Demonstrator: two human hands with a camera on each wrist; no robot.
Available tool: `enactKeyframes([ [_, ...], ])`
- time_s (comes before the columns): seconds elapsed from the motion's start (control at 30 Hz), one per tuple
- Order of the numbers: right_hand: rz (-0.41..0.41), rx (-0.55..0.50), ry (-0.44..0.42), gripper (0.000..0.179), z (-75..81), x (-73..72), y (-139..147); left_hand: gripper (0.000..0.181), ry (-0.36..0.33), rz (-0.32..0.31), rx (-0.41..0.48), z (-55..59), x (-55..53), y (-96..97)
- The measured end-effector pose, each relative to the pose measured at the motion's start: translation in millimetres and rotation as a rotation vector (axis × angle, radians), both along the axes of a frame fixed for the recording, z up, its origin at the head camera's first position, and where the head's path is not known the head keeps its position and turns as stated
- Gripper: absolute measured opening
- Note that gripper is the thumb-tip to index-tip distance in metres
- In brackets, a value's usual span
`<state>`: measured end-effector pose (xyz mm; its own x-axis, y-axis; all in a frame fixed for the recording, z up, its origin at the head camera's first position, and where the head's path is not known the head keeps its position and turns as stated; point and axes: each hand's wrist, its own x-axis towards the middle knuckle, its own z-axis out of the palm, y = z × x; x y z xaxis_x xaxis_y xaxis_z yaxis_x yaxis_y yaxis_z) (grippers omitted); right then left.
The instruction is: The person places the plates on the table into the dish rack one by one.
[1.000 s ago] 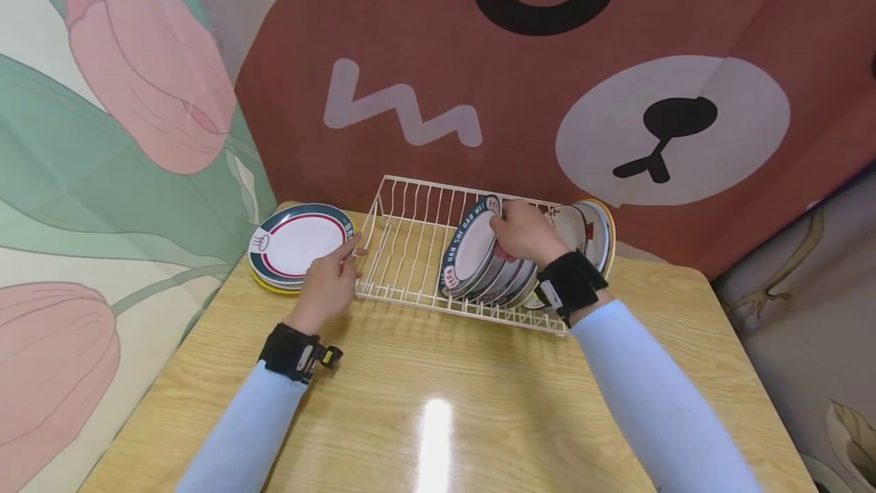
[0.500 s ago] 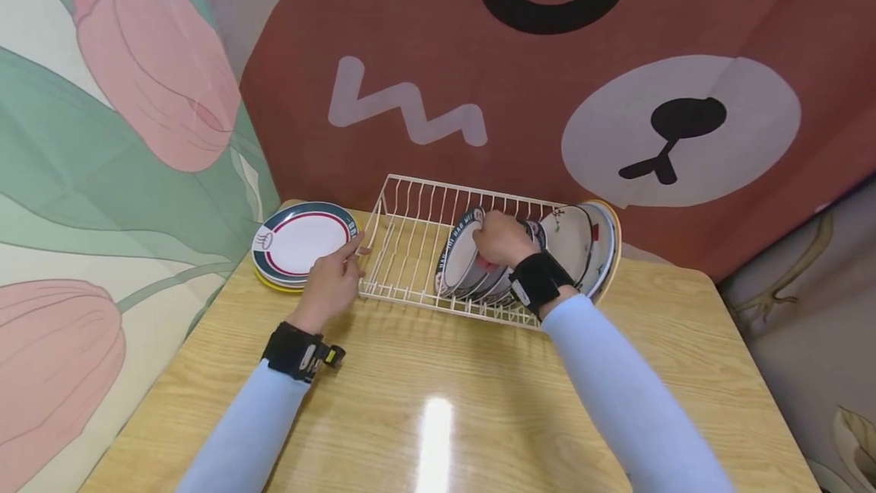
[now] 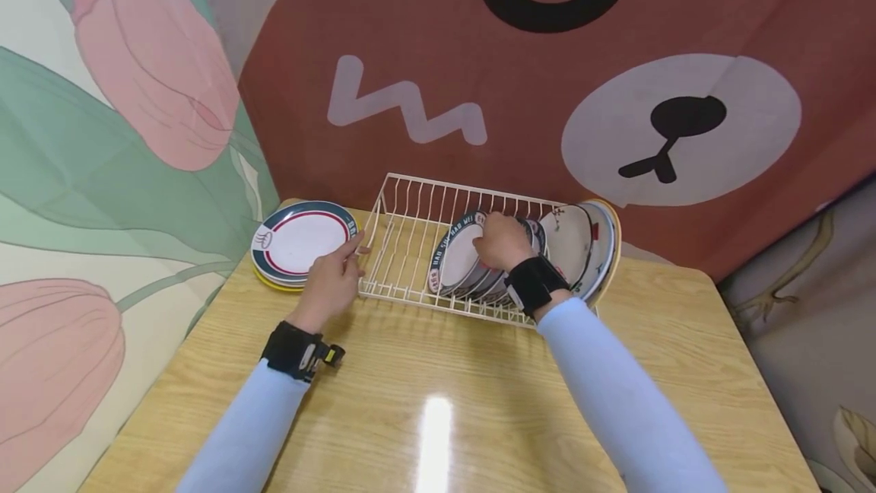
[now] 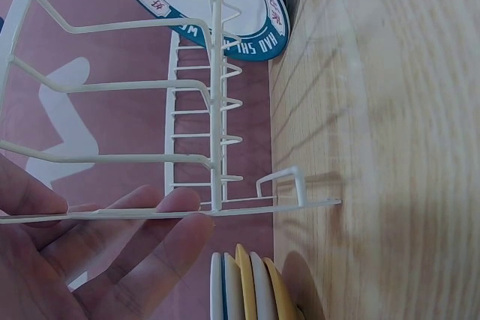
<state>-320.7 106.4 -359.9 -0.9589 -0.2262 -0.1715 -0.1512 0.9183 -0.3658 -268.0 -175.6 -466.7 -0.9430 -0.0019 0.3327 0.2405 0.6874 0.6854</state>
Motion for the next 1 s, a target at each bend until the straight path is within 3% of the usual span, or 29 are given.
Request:
enactKeyframes([
  [0.1, 0.003, -0.042, 0.031, 0.033, 3.2, 5.1, 3.6, 0.045, 0.006, -0.001, 0.000, 0.0, 0.3, 0.1],
  [0.27, 0.001, -0.158, 0.060, 0.061, 18.1, 20.5, 18.2, 0.045, 0.008, -0.004, 0.000, -0.2, 0.2, 1.1],
  [0.57, -0.056, -0.341, 0.268, 0.056, 40.3, 60.6, 65.2, 0.046, -0.016, 0.009, 0.013, -3.7, -1.7, -1.0],
  [0.8, -0.190, -0.560, 0.425, 0.045, 32.7, 86.9, 115.2, 0.045, 0.017, 0.011, 0.010, -4.9, -2.2, -1.5],
  [1.0, -0.331, -0.813, 0.455, 0.040, 11.6, 102.1, 147.8, 0.046, 0.007, 0.007, 0.032, -3.5, -0.9, -0.9],
])
